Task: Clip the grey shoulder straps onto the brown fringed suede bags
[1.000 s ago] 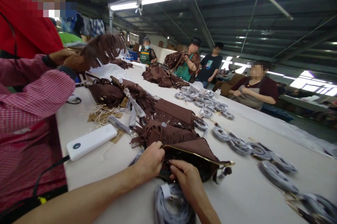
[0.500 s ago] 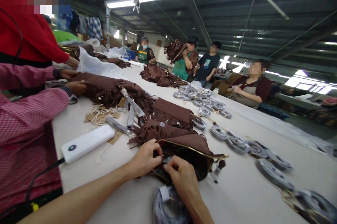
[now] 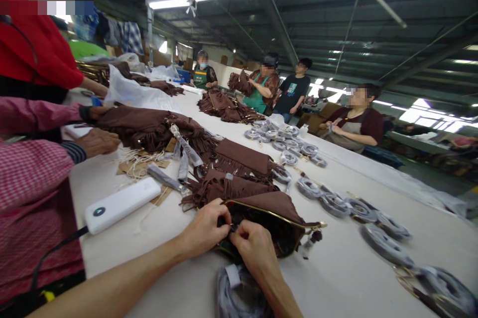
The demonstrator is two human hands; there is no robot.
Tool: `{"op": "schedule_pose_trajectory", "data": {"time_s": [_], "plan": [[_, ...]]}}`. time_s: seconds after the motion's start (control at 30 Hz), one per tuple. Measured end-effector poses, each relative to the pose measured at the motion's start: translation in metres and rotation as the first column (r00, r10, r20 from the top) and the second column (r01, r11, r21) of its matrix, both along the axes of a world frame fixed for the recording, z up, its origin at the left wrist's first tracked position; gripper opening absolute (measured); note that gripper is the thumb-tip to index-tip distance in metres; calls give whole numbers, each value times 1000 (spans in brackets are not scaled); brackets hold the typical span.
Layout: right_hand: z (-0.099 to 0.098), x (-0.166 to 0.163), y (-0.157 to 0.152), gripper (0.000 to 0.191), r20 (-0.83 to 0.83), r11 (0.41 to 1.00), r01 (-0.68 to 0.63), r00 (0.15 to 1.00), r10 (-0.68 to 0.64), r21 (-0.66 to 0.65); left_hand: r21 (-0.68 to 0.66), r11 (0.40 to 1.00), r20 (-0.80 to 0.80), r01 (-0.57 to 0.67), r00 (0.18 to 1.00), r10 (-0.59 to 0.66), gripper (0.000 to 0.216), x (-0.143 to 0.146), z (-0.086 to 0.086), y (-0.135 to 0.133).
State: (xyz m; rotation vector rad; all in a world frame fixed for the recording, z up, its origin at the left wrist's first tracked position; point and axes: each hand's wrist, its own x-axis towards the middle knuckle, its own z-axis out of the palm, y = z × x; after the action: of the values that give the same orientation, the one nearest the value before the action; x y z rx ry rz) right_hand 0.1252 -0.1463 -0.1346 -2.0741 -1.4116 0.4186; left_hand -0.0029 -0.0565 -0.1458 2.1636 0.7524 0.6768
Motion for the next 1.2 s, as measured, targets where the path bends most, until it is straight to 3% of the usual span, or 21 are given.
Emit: {"op": "schedule_pose_trajectory", "data": {"time_s": [0.17, 0.4, 0.73, 0.83, 0.93, 1.0, 1.1, 1.2], "plan": [[-10, 4, 3, 18, -136, 1000, -24, 990, 23, 0, -1, 1000, 31, 27, 999, -27, 11, 0, 1, 3], [-17, 6, 5, 17, -157, 999, -43, 987, 44, 10, 9, 995, 21, 103, 994, -103, 22, -3, 0, 6], [-25, 11, 4, 26, -128, 990, -139, 982, 142, 29, 99, 989, -168, 110, 981, -92, 8, -2, 2, 0], [-26, 20, 1, 23, -141, 981, -182, 972, 190, 69, 256, 963, -112, 88, 992, -61, 6, -5, 5, -4], [-23, 29, -2, 21, -247, 963, -238, 933, 263, 124, 491, 871, -44, 27, 999, -7, 3, -9, 10, -11], [-18, 32, -6, 23, -355, 961, -224, 895, 269, 165, 556, 830, -9, 32, 999, -33, 8, -12, 14, -18], [-8, 29, -14, 28, -510, 974, -40, 846, 153, 224, 461, 883, 113, 82, 982, -150, 14, -13, 21, -25], [1, 23, -19, 35, -711, 968, 82, 694, 114, 235, 65, 983, 272, 171, 945, -183, 12, -11, 24, -29]]}}
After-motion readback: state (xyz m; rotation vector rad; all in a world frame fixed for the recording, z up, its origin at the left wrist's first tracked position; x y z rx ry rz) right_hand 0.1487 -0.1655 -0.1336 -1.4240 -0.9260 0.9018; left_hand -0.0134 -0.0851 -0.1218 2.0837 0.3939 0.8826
